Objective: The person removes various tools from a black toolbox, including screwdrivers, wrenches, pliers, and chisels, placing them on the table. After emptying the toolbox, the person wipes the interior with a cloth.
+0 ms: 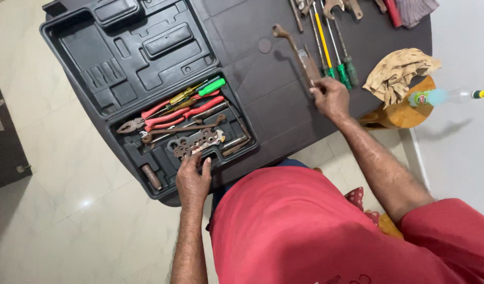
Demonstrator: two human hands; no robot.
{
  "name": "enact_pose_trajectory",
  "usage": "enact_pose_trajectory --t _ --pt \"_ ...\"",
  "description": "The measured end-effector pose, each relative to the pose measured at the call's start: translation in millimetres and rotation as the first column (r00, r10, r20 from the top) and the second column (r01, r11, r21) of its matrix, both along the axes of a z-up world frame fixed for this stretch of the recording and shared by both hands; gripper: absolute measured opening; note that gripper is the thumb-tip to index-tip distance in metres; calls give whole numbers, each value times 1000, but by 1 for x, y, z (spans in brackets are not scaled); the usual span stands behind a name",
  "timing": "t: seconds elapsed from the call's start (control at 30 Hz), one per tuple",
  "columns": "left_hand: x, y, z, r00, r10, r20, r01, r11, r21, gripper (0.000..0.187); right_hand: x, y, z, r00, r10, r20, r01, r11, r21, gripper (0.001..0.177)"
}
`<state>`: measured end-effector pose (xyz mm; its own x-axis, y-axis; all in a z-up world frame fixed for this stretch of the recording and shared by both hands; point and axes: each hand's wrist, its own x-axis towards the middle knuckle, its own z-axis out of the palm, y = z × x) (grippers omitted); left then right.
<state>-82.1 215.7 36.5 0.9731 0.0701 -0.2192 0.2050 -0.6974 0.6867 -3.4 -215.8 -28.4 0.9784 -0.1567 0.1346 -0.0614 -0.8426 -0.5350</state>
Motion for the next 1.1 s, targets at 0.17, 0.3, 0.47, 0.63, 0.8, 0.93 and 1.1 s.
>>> enact_pose_trajectory --t 0.17,0.3,0.47,0.63,0.8,0.93,1.1 --pt "-1 -46 2 1000 17 14 -17 1000 24 28 34 -76 -41 993 -75 -91 71 997 -39 19" --pt "-4 -71 0 998 57 11 -57 998 38 28 51 -89 -60 994 -52 -95 51 999 -9 18" --pt "-15 -93 -1 997 81 -18 -80 995 59 27 53 -88 -64 996 -29 -82 30 999 19 15" --pt "-19 -95 1 996 79 -37 -77 995 59 30 50 -85 -55 996 -4 -93 7 999 31 13" --pt "-20 -84 -6 998 58 -11 -57 996 74 29 43 -78 -52 991 28 -129 -45 990 -133 19" --pt "-24 -64 -8 998 56 -25 -55 998 34 32 41 -68 -49 987 -2 -158 -36 972 -234 22" --pt "-28 -19 -11 998 61 -28 -62 998 -16 34 33 -28 -16 999 38 -34 -49 912 -408 36"
